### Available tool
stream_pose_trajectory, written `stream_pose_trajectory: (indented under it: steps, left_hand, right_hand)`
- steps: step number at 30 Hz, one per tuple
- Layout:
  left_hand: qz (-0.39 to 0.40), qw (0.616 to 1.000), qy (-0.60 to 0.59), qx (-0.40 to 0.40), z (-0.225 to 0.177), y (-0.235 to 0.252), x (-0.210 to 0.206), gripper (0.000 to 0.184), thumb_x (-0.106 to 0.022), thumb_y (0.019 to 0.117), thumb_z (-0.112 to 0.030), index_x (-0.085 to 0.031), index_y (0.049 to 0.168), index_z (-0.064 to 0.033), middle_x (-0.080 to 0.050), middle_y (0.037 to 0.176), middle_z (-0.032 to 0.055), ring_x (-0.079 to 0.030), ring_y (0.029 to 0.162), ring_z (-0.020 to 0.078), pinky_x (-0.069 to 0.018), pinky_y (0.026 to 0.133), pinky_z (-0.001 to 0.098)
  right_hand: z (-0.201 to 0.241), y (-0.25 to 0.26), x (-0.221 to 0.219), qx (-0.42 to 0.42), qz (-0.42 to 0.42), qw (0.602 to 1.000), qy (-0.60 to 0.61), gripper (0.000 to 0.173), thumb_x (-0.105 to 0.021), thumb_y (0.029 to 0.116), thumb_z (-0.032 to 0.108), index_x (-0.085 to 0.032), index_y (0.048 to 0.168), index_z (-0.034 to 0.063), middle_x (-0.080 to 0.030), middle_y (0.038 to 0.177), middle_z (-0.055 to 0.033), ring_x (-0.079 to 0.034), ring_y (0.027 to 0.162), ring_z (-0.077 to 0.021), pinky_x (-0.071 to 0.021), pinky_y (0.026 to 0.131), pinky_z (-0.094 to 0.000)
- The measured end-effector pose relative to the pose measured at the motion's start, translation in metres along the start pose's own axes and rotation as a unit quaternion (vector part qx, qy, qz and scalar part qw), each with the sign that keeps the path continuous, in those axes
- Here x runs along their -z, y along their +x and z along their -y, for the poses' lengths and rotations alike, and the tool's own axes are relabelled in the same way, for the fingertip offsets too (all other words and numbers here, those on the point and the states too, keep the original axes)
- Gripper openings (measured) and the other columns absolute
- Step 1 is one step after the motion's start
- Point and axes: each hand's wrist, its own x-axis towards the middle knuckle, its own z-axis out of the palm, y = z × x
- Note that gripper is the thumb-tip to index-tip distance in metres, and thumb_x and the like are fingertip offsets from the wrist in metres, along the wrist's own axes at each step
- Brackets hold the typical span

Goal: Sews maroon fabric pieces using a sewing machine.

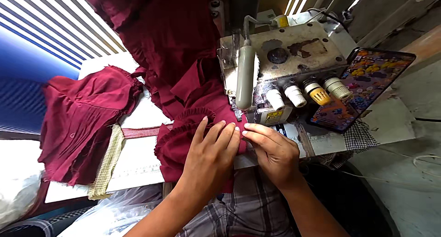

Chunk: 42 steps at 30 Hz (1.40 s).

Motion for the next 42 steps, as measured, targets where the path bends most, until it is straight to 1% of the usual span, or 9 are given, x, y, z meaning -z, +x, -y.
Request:
stream_pose_trajectory:
  steps: [12, 17, 23, 27, 30, 33, 36, 39, 42]
  left_hand:
    - [0.048, 0.998, 0.0, 0.031, 0.01, 0.019, -0.001, 0.037, -0.052, 0.0968, -0.021, -0.072, 0.125, -0.0089, -0.068, 0.134, 0.0054, -0.06, 0.13, 0.025, -0.0363, 0.114, 0.0625]
    - [0.023, 0.99, -0.135, 0.041, 0.026, 0.004, 0.012, 0.053, -0.054, 0.1013, -0.051, -0.067, 0.135, -0.0128, -0.058, 0.149, 0.0036, -0.044, 0.147, 0.0229, -0.0196, 0.125, 0.063]
    - [-0.168, 0.95, -0.207, 0.162, 0.034, -0.015, 0.017, 0.038, -0.049, 0.1065, -0.031, -0.066, 0.129, -0.0053, -0.057, 0.144, 0.0139, -0.052, 0.137, 0.024, -0.0459, 0.111, 0.0439]
    - [-0.092, 0.93, -0.207, 0.29, 0.05, -0.025, 0.009, 0.059, -0.044, 0.1065, -0.047, -0.046, 0.15, -0.0072, -0.058, 0.141, 0.0127, -0.056, 0.129, 0.0192, -0.0468, 0.107, 0.0429]
    - [-0.035, 0.918, -0.219, 0.328, 0.066, -0.029, 0.006, 0.061, -0.054, 0.1006, -0.052, -0.055, 0.143, -0.0079, -0.065, 0.128, 0.0121, -0.066, 0.11, 0.0191, -0.0553, 0.092, 0.0445]
    - [-0.06, 0.93, -0.217, 0.291, 0.073, -0.029, 0.009, 0.049, -0.07, 0.093, -0.041, -0.065, 0.128, -0.0073, -0.069, 0.109, 0.0064, -0.068, 0.089, 0.0106, -0.0589, 0.075, 0.0316]
    - [-0.078, 0.943, -0.186, 0.264, 0.07, -0.029, 0.013, 0.052, -0.076, 0.0882, -0.037, -0.065, 0.129, -0.0072, -0.067, 0.111, 0.0076, -0.067, 0.097, 0.0142, -0.0579, 0.081, 0.0344]
    - [-0.13, 0.954, -0.134, 0.233, 0.048, -0.025, 0.022, 0.069, -0.078, 0.0881, -0.031, -0.052, 0.146, -0.0046, -0.052, 0.146, 0.0223, -0.053, 0.133, 0.033, -0.0488, 0.104, 0.0527]
    - [-0.178, 0.958, -0.159, 0.16, 0.01, -0.019, 0.028, 0.037, -0.071, 0.0949, -0.023, -0.065, 0.127, -0.0057, -0.063, 0.13, 0.0143, -0.06, 0.123, 0.023, -0.053, 0.099, 0.0405]
  right_hand:
    - [-0.009, 0.005, -0.002, -0.031, 0.035, 0.998, -0.05, 0.023, -0.064, 0.1017, 0.027, -0.08, 0.116, 0.0193, -0.072, 0.12, -0.0089, -0.071, 0.097, -0.0133, -0.0591, 0.078, -0.028]
    - [0.004, -0.011, -0.007, -0.108, -0.04, 0.992, 0.048, 0.02, -0.061, 0.1011, 0.016, -0.074, 0.105, 0.0007, -0.072, 0.108, -0.0106, -0.07, 0.099, -0.0121, -0.0606, 0.083, -0.0254]
    - [0.022, -0.018, -0.03, -0.264, 0.05, 0.923, 0.274, 0.036, -0.061, 0.1023, 0.037, -0.076, 0.091, 0.0059, -0.072, 0.09, -0.0003, -0.066, 0.086, -0.0015, -0.0553, 0.078, -0.0214]
    - [0.026, -0.009, -0.018, -0.303, 0.114, 0.9, 0.292, 0.029, -0.065, 0.0999, 0.035, -0.077, 0.1, 0.0084, -0.073, 0.087, 0.0017, -0.068, 0.079, -0.0032, -0.0576, 0.072, -0.0234]
    - [0.03, -0.013, -0.019, -0.307, 0.155, 0.889, 0.302, 0.032, -0.066, 0.0994, 0.039, -0.076, 0.098, 0.0083, -0.072, 0.094, -0.0009, -0.069, 0.09, -0.0068, -0.0581, 0.082, -0.0286]
    - [0.037, -0.018, -0.018, -0.331, 0.119, 0.849, 0.394, 0.022, -0.066, 0.1007, 0.021, -0.075, 0.091, 0.0035, -0.073, 0.081, -0.0034, -0.071, 0.077, -0.0082, -0.0597, 0.072, -0.0268]
    - [0.03, -0.026, -0.014, -0.35, 0.108, 0.83, 0.421, 0.016, -0.066, 0.1003, 0.014, -0.072, 0.102, -0.0009, -0.074, 0.088, -0.0071, -0.072, 0.082, -0.0116, -0.0615, 0.077, -0.0284]
    - [0.021, -0.019, -0.015, -0.322, 0.082, 0.881, 0.337, 0.022, -0.063, 0.1017, 0.023, -0.072, 0.103, 0.0032, -0.072, 0.094, -0.0018, -0.068, 0.086, -0.0051, -0.058, 0.078, -0.0229]
    - [0.021, -0.009, -0.015, -0.296, 0.049, 0.915, 0.27, 0.025, -0.063, 0.1014, 0.026, -0.075, 0.088, 0.0078, -0.071, 0.083, 0.0018, -0.065, 0.075, -0.0016, -0.0535, 0.068, -0.0201]
